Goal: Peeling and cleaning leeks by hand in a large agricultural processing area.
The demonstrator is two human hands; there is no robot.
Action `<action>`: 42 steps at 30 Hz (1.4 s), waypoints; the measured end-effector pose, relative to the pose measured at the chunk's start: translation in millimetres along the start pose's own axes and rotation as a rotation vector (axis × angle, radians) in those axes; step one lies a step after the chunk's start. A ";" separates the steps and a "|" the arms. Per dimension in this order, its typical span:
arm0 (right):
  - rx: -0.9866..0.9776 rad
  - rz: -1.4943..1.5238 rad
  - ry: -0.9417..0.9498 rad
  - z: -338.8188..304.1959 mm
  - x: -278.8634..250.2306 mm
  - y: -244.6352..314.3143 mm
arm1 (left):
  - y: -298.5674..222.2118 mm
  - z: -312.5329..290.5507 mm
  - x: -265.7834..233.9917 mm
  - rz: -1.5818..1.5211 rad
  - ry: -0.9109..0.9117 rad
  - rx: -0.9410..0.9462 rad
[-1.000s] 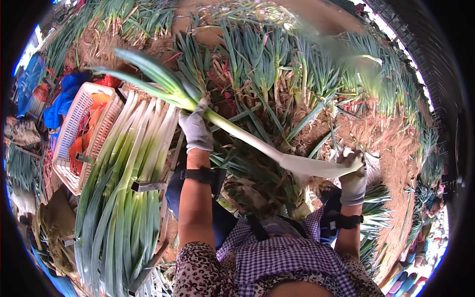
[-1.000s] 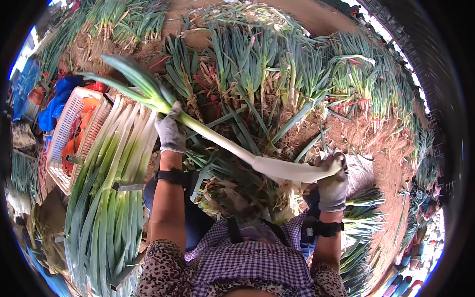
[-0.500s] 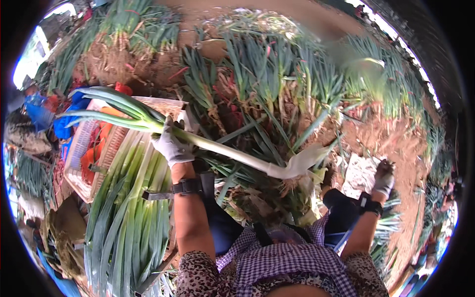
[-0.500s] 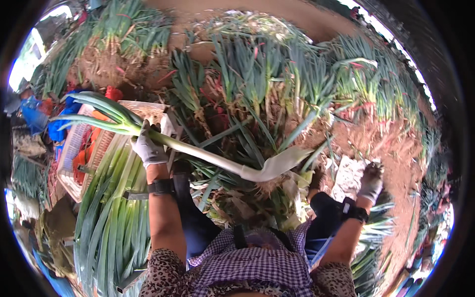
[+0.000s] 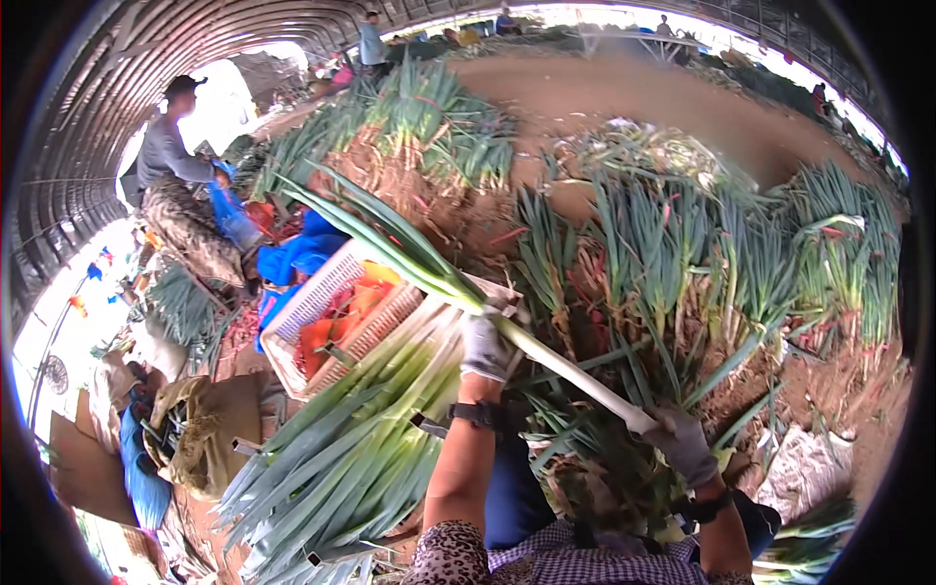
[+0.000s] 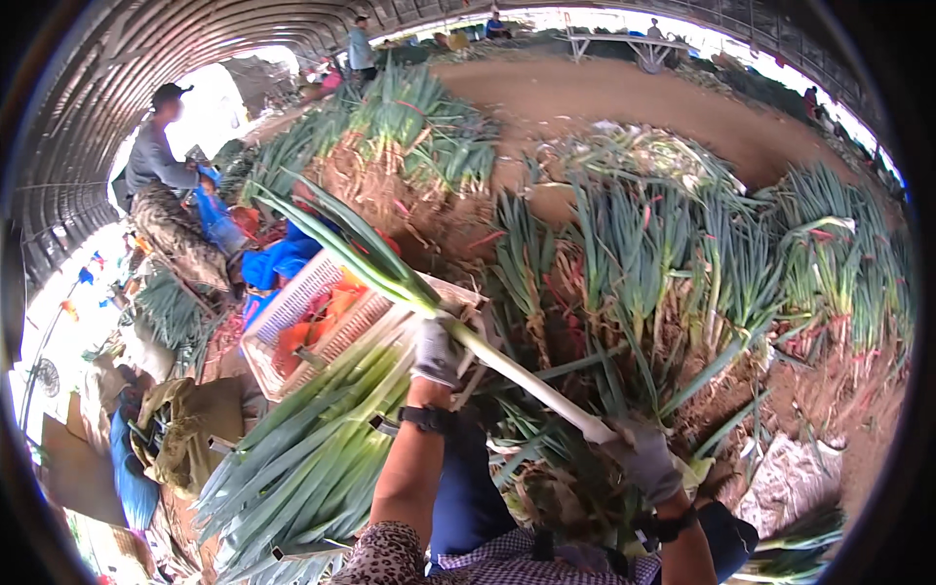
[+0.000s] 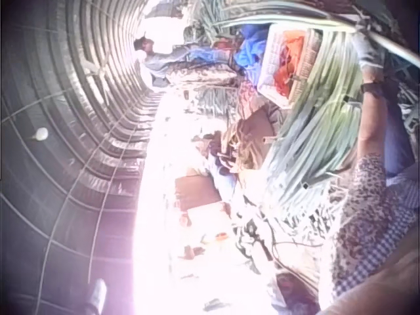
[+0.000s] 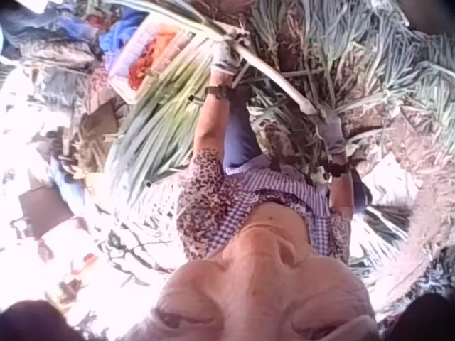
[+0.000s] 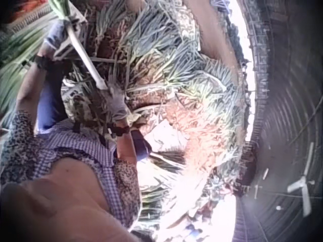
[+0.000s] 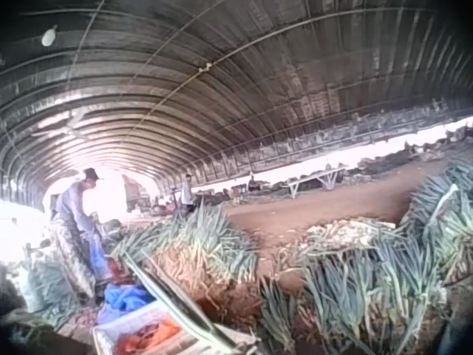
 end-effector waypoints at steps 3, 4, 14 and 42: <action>0.209 0.298 0.161 -4.2 -0.5 -10.6 | 24.1 12.7 -33.6 -0.034 -0.032 -0.120; 0.158 0.304 0.178 -0.7 -0.8 -9.2 | 30.7 17.3 -46.4 -0.031 -0.057 -0.131; 0.280 0.539 0.179 10.9 -8.4 -7.8 | 62.3 42.3 -31.0 0.101 -0.107 -0.188; 0.290 -0.055 -0.095 -33.6 -129.4 -107.8 | 22.7 116.1 -64.1 0.410 -0.288 0.183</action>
Point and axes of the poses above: each hand's wrist, its own z-axis towards the middle knuckle, its own x-axis out of the palm, y = z × x, the point moved 7 cm from there along z, towards the middle knuckle, and after that the axes turned 7 degrees about x, right-handed, at the moved point
